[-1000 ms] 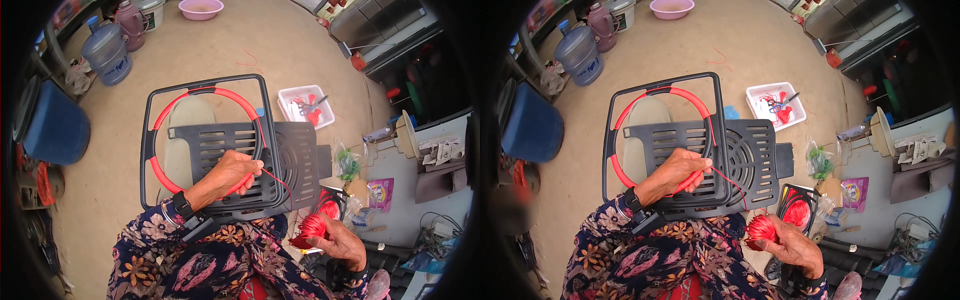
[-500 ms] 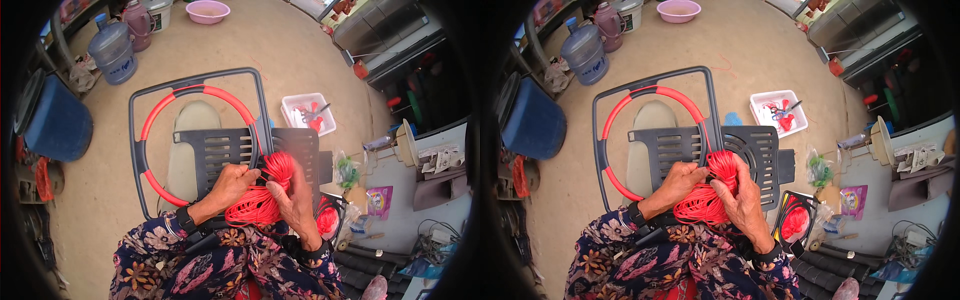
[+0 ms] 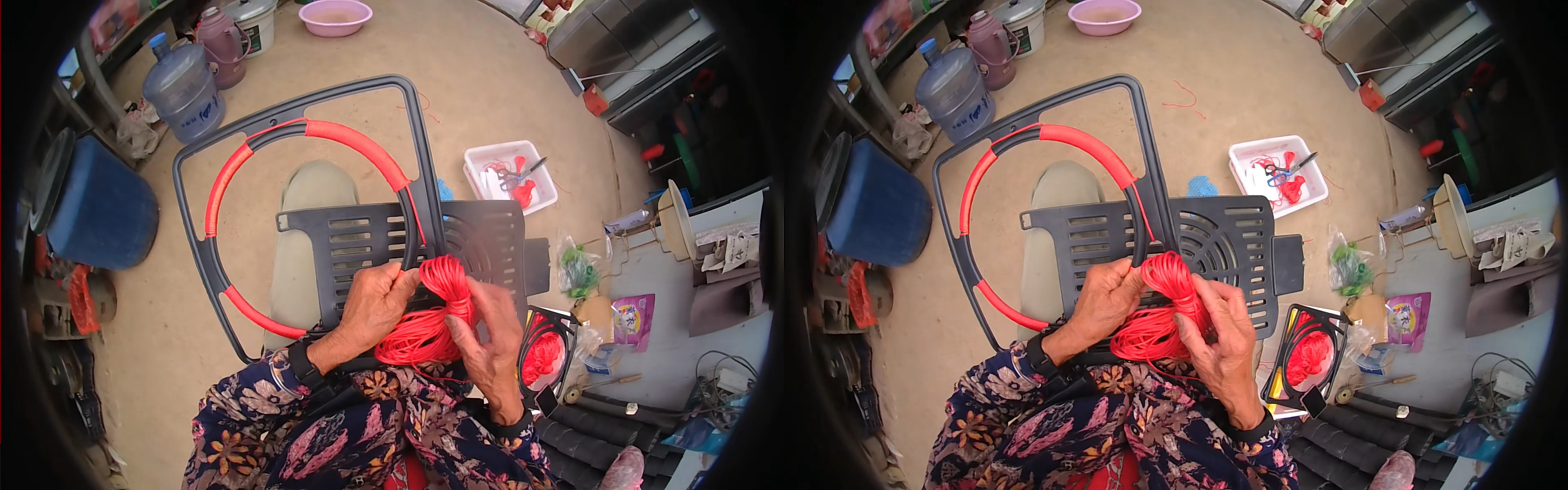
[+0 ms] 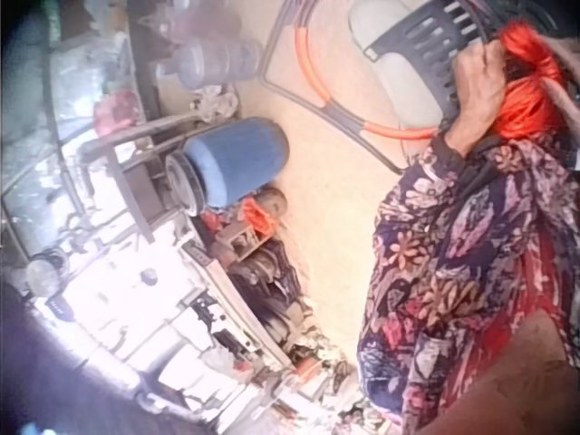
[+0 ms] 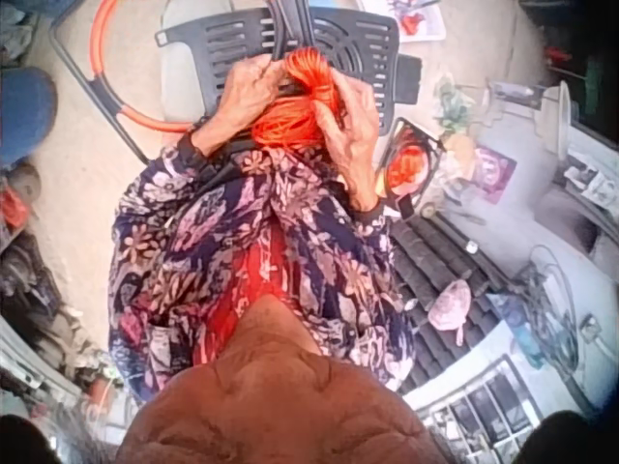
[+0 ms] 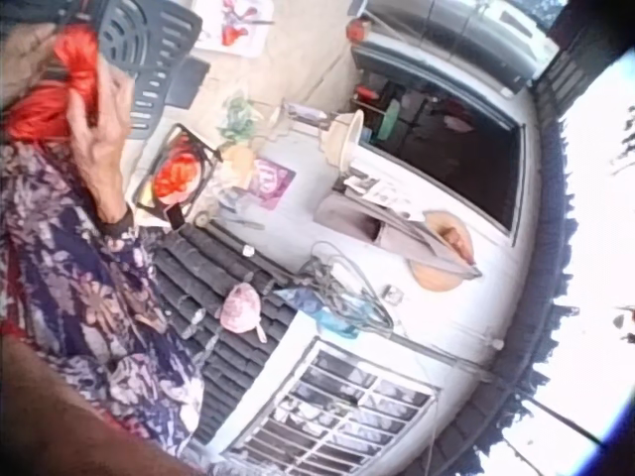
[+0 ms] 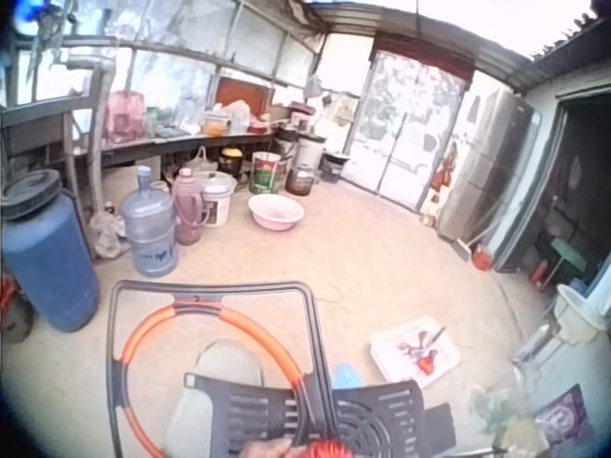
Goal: Wrapping a red plastic cord or rope around the frame of a piece of furniture, such as a stool.
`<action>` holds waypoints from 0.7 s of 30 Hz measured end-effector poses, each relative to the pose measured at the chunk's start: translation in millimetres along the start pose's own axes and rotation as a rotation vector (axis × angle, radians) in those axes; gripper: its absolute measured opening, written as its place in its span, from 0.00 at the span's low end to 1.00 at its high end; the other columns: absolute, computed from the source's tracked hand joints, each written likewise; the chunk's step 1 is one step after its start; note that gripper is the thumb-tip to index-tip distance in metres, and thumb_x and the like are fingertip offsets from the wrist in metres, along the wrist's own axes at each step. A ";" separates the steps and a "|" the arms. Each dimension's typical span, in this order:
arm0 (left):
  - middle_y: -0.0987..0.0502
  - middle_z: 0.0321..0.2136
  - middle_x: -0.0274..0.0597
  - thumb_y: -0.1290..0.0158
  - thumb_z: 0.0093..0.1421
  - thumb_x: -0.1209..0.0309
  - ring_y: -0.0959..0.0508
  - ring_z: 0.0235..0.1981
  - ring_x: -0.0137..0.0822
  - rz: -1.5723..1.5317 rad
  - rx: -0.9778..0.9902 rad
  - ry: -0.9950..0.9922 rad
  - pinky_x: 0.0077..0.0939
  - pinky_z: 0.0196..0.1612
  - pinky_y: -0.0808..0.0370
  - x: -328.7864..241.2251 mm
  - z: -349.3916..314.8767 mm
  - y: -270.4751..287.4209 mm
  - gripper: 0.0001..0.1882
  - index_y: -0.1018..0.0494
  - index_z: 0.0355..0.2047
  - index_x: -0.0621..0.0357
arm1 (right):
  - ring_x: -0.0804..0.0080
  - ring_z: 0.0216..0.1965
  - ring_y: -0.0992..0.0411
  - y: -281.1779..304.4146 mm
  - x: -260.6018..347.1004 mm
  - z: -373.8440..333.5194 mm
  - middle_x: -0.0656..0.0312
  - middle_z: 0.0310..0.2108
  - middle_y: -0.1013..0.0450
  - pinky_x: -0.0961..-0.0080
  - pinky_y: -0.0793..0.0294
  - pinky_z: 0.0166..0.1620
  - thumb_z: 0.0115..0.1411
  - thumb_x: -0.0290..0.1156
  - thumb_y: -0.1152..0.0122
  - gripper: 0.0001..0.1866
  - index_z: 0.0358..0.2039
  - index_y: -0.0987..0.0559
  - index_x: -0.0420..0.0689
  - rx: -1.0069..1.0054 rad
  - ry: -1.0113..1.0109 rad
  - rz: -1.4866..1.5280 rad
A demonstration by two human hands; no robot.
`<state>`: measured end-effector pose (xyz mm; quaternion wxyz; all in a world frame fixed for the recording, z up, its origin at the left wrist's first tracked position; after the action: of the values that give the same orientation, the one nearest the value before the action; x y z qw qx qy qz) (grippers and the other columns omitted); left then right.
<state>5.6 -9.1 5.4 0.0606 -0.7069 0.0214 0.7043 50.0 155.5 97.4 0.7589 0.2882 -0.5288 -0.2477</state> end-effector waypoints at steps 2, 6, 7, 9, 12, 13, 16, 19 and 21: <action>0.36 0.12 0.50 0.49 0.66 0.61 0.39 0.13 0.40 0.140 -0.018 -0.050 0.37 0.19 0.40 0.2 3.8 1.2 0.22 0.35 0.19 0.64 | 0.68 0.39 0.27 7.3 1.0 -1.0 0.56 0.39 0.29 0.76 0.27 0.40 0.50 0.22 0.31 0.29 0.55 0.26 0.40 -0.042 -0.022 -0.055; 0.37 0.13 0.54 0.48 0.65 0.59 0.38 0.13 0.51 0.213 -0.032 -0.048 0.40 0.19 0.41 -18.1 7.6 -2.8 0.24 0.37 0.18 0.64 | 0.68 0.34 0.27 12.6 2.4 -2.5 0.57 0.35 0.28 0.76 0.27 0.37 0.49 0.22 0.30 0.26 0.51 0.24 0.41 -0.085 -0.140 0.035; 0.35 0.13 0.54 0.48 0.65 0.59 0.37 0.14 0.54 0.255 -0.053 -0.080 0.41 0.19 0.40 -20.8 8.4 -3.6 0.23 0.36 0.18 0.63 | 0.68 0.34 0.27 13.0 2.3 -3.2 0.57 0.35 0.28 0.76 0.27 0.37 0.49 0.22 0.30 0.26 0.51 0.24 0.41 -0.090 -0.143 0.040; 0.34 0.13 0.55 0.48 0.65 0.59 0.35 0.15 0.56 0.303 -0.069 -0.112 0.42 0.19 0.39 -25.3 8.3 -4.9 0.23 0.36 0.19 0.62 | 0.65 0.33 0.27 12.1 2.2 -4.4 0.56 0.34 0.28 0.74 0.27 0.35 0.49 0.22 0.31 0.22 0.46 0.24 0.40 -0.035 -0.116 0.004; 0.33 0.13 0.55 0.49 0.65 0.60 0.30 0.17 0.58 0.399 -0.062 -0.119 0.46 0.20 0.37 -30.3 6.7 -8.0 0.21 0.34 0.20 0.61 | 0.57 0.30 0.28 3.3 -0.7 1.8 0.53 0.33 0.29 0.69 0.27 0.33 0.50 0.22 0.33 0.18 0.43 0.24 0.40 -0.027 -0.067 -0.018; 0.32 0.13 0.55 0.50 0.65 0.60 0.29 0.18 0.59 0.470 -0.061 -0.145 0.47 0.20 0.36 -32.3 5.8 -8.9 0.20 0.33 0.21 0.61 | 0.54 0.29 0.28 -0.4 -3.4 4.3 0.53 0.32 0.30 0.67 0.28 0.32 0.51 0.22 0.34 0.17 0.42 0.25 0.40 0.001 -0.058 -0.043; 0.31 0.14 0.55 0.51 0.66 0.61 0.28 0.19 0.59 0.581 -0.057 -0.170 0.48 0.21 0.35 -32.2 7.0 -9.4 0.19 0.32 0.22 0.61 | 0.51 0.28 0.27 -11.7 -6.1 17.9 0.52 0.32 0.31 0.63 0.28 0.30 0.52 0.23 0.36 0.17 0.43 0.26 0.41 -0.022 -0.052 -0.065; 0.30 0.15 0.56 0.51 0.65 0.62 0.28 0.19 0.60 0.589 -0.071 -0.172 0.48 0.21 0.35 -27.6 11.5 -5.8 0.18 0.32 0.23 0.61 | 0.51 0.28 0.27 -21.0 -9.2 23.0 0.53 0.33 0.32 0.62 0.27 0.29 0.53 0.23 0.36 0.18 0.44 0.26 0.41 -0.060 -0.010 -0.072; 0.30 0.15 0.56 0.51 0.65 0.62 0.28 0.19 0.60 0.564 -0.088 -0.173 0.47 0.21 0.35 -21.1 13.3 -2.6 0.18 0.32 0.23 0.62 | 0.51 0.29 0.26 -22.0 -10.1 22.9 0.53 0.32 0.32 0.62 0.27 0.30 0.53 0.24 0.36 0.18 0.45 0.26 0.41 -0.040 0.001 -0.026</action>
<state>-7.4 -6.1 26.6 -0.1668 -0.6122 0.1812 0.7514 23.6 142.7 81.6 0.7614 0.2801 -0.5197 -0.2679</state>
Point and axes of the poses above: each hand's wrist, its own z-axis towards the middle knuckle, its own y-axis out of the back of the hand, x = y × z, the point moved 1 cm from there along z, towards the middle knuckle
